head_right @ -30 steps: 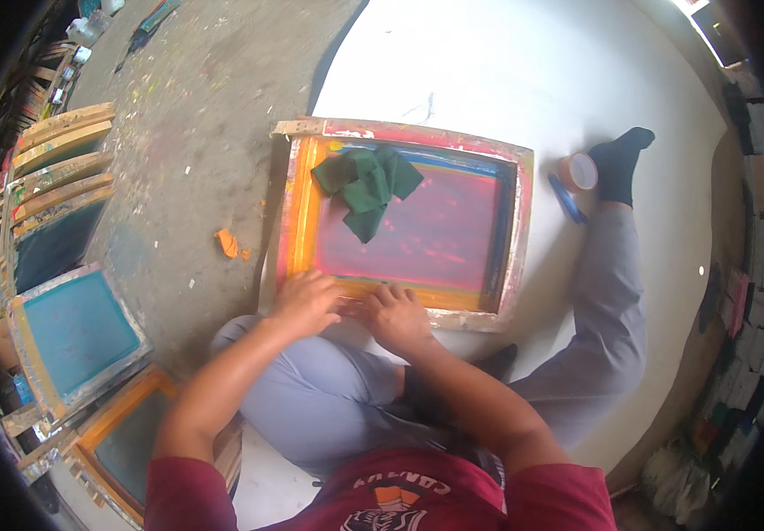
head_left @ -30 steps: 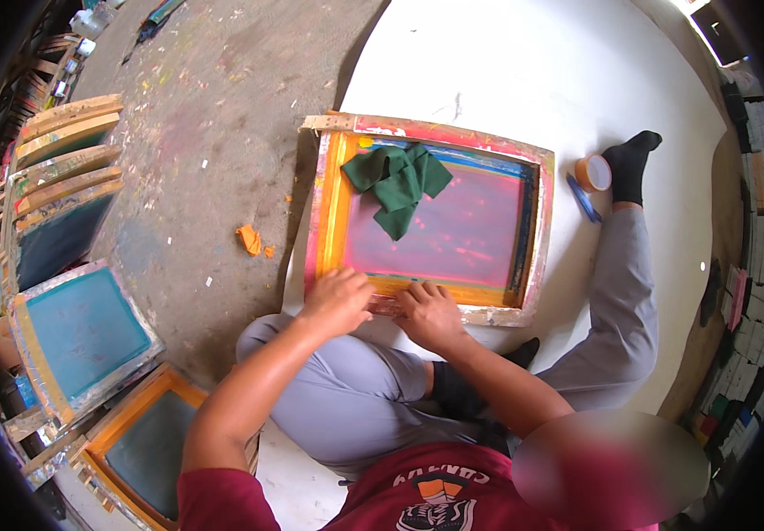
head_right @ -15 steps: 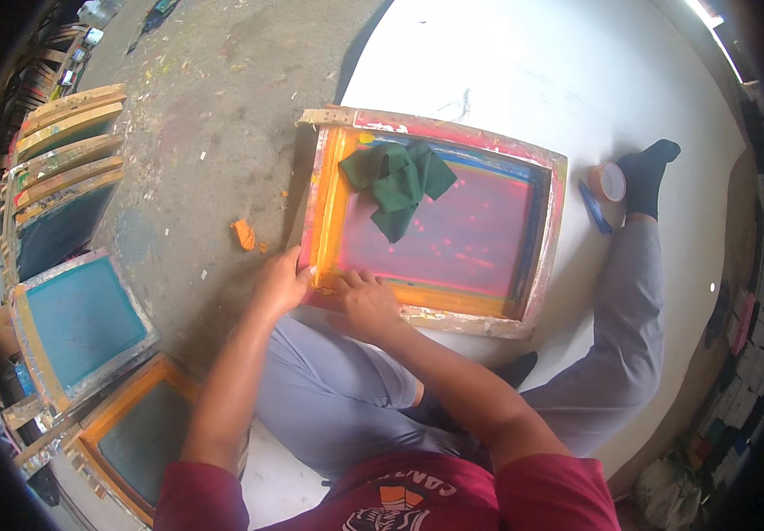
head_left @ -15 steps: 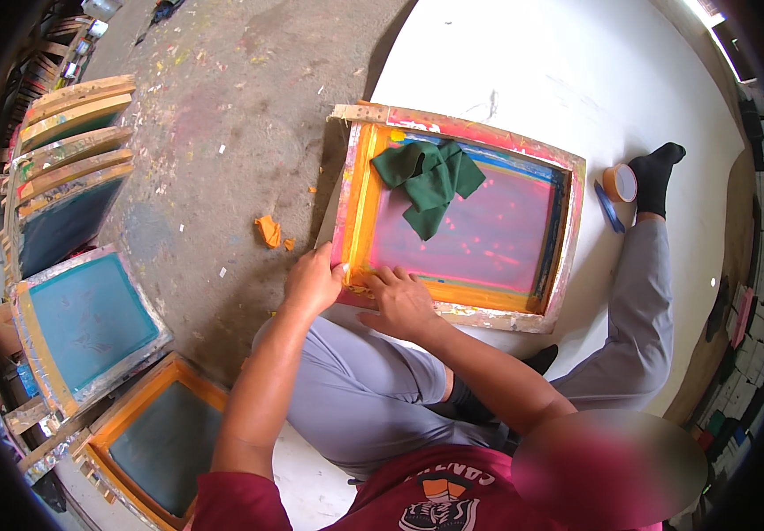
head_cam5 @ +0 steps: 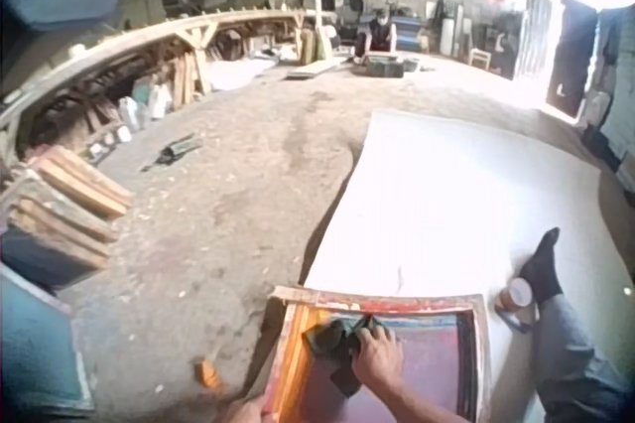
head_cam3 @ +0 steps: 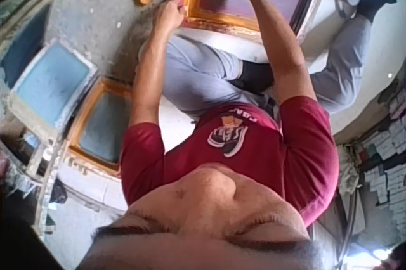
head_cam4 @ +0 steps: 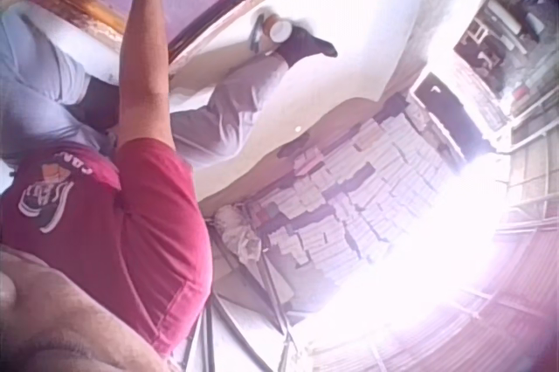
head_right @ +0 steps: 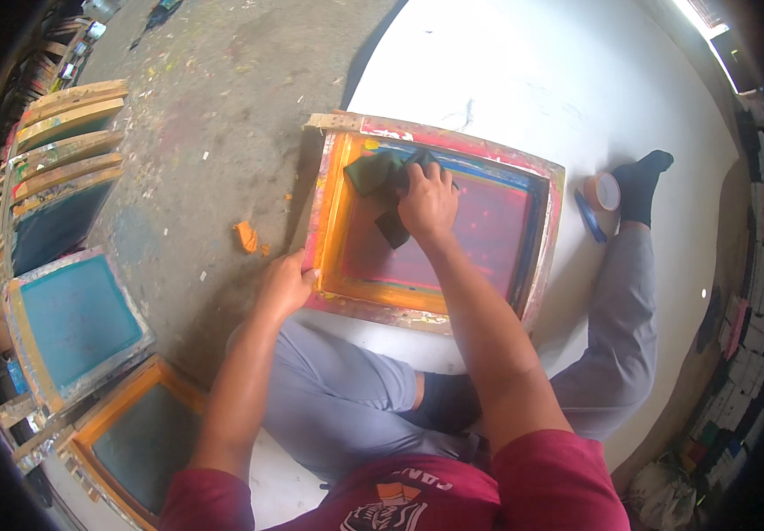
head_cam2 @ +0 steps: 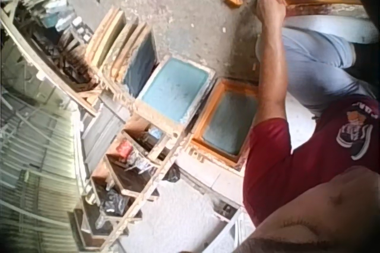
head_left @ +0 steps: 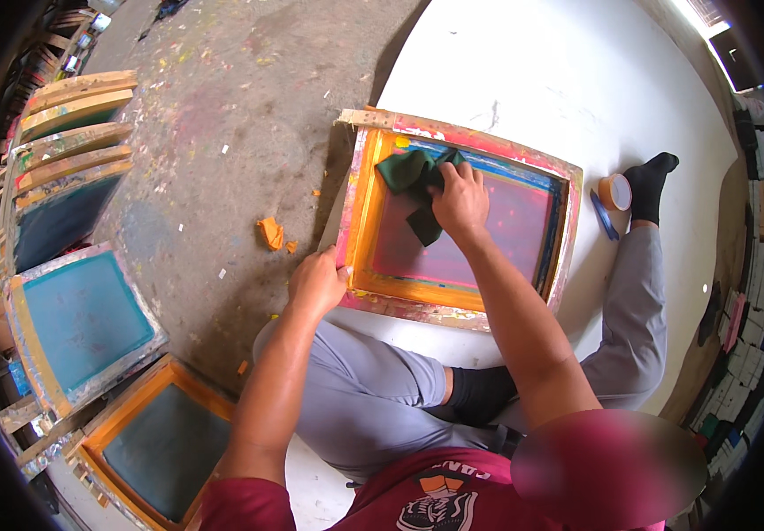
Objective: The person sits on the floor and repeatedly applies orange tape to the edges of a rectangular frame, then wipes the frame surface with a green cloth. The person continues alternating between taping and wiping actions on the same frame.
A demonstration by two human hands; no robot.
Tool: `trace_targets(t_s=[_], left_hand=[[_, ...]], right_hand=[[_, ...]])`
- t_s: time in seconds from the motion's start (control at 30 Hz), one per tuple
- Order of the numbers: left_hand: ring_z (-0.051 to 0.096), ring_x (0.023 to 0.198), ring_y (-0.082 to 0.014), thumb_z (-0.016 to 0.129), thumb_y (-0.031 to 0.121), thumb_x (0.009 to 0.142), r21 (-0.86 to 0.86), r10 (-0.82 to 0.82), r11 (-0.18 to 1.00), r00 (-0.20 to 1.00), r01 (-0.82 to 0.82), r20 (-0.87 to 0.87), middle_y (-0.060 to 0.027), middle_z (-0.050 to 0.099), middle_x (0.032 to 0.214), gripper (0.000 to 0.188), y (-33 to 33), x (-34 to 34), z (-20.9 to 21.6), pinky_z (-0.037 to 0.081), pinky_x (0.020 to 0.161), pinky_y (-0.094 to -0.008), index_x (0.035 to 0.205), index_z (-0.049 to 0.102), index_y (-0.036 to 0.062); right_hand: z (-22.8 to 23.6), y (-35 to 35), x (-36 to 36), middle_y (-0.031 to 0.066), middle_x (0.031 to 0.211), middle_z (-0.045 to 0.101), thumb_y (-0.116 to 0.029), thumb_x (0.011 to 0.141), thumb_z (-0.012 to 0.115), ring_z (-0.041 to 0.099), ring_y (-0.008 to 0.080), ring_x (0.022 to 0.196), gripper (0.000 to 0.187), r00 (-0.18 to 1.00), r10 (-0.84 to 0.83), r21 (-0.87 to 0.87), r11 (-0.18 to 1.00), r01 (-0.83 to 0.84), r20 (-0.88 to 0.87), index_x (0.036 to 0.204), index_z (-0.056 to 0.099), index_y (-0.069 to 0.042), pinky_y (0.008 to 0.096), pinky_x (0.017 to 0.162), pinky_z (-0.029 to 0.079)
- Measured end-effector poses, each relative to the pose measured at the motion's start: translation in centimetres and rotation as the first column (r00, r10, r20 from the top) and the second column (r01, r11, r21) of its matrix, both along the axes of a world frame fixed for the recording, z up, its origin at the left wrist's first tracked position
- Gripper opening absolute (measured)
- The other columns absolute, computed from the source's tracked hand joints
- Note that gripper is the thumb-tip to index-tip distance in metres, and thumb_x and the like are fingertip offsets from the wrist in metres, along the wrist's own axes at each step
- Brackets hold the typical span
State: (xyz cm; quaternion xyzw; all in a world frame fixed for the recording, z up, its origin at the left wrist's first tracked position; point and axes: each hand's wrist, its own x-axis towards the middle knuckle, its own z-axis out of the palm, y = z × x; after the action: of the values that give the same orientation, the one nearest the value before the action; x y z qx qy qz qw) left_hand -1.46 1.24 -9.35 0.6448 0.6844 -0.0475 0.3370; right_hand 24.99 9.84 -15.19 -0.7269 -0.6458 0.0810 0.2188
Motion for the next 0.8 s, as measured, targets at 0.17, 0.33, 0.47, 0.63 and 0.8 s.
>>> trace_targets(t_s=[0.17, 0.33, 0.47, 0.63, 0.8], left_hand=[[0.068, 0.105, -0.048, 0.074, 0.027, 0.094, 0.02, 0.016, 1.0, 1.0, -0.016, 0.022, -0.0287, 0.072, 0.106, 0.036, -0.4, -0.9, -0.7, 0.053, 0.09, -0.0552, 0.115, 0.069, -0.0017], [0.07, 0.105, -0.0432, 0.074, 0.026, 0.093, -0.009, -0.025, 1.0, 0.999, 0.025, -0.036, -0.0254, 0.073, 0.108, 0.035, 0.0, -0.3, -0.4, 0.056, 0.09, -0.0534, 0.113, 0.067, -0.0024], [0.071, 0.104, -0.0431, 0.074, 0.024, 0.093, 0.013, -0.023, 1.0, 0.999, 0.023, -0.024, -0.0249, 0.073, 0.107, 0.032, -0.1, -0.4, -0.4, 0.057, 0.089, -0.0533, 0.111, 0.067, -0.0024], [0.072, 0.101, -0.0427, 0.075, 0.023, 0.093, 0.028, -0.025, 0.999, 0.999, 0.026, -0.043, -0.0247, 0.074, 0.103, 0.031, -0.1, 0.0, -0.2, 0.058, 0.087, -0.0523, 0.109, 0.068, -0.0023], [0.071, 0.099, -0.0445, 0.075, 0.025, 0.093, 0.002, -0.016, 1.0, 1.0, 0.016, -0.025, -0.0263, 0.074, 0.101, 0.033, 0.1, -0.2, -0.6, 0.057, 0.086, -0.0534, 0.11, 0.069, -0.0025]], right_hand=[[3.6, -3.2, 0.7, 0.014, 0.093, 0.07, -0.008, 0.084, 0.066, 0.07, 0.0377, 0.084, 0.015, 0.993, 0.118, -0.027, 0.993, -0.119, -0.021, 0.098, 0.071, -0.01, 0.05, 0.073, 0.058], [2.9, -14.4, -1.1, 0.0168, 0.086, 0.067, -0.014, 0.086, 0.065, 0.07, 0.0387, 0.084, 0.01, 0.92, 0.327, -0.31, 0.871, -0.382, -0.215, 0.086, 0.07, -0.005, 0.0524, 0.076, 0.057], [3.8, -15.6, -4.7, 0.0183, 0.093, 0.066, -0.02, 0.088, 0.065, 0.064, 0.0406, 0.096, 0.019, 0.885, 0.38, -0.404, 0.789, -0.462, -0.269, 0.09, 0.071, -0.002, 0.0504, 0.089, 0.053], [3.4, -15.0, -8.5, 0.0183, 0.111, 0.063, -0.019, 0.087, 0.063, 0.059, 0.0398, 0.107, 0.029, 0.844, 0.381, -0.393, 0.759, -0.519, -0.378, 0.105, 0.069, 0.002, 0.0503, 0.095, 0.05], [3.2, -13.7, -10.5, 0.0186, 0.116, 0.063, -0.017, 0.083, 0.061, 0.058, 0.0399, 0.11, 0.035, 0.812, 0.404, -0.404, 0.718, -0.567, -0.422, 0.113, 0.069, 0.0, 0.0495, 0.099, 0.05]])
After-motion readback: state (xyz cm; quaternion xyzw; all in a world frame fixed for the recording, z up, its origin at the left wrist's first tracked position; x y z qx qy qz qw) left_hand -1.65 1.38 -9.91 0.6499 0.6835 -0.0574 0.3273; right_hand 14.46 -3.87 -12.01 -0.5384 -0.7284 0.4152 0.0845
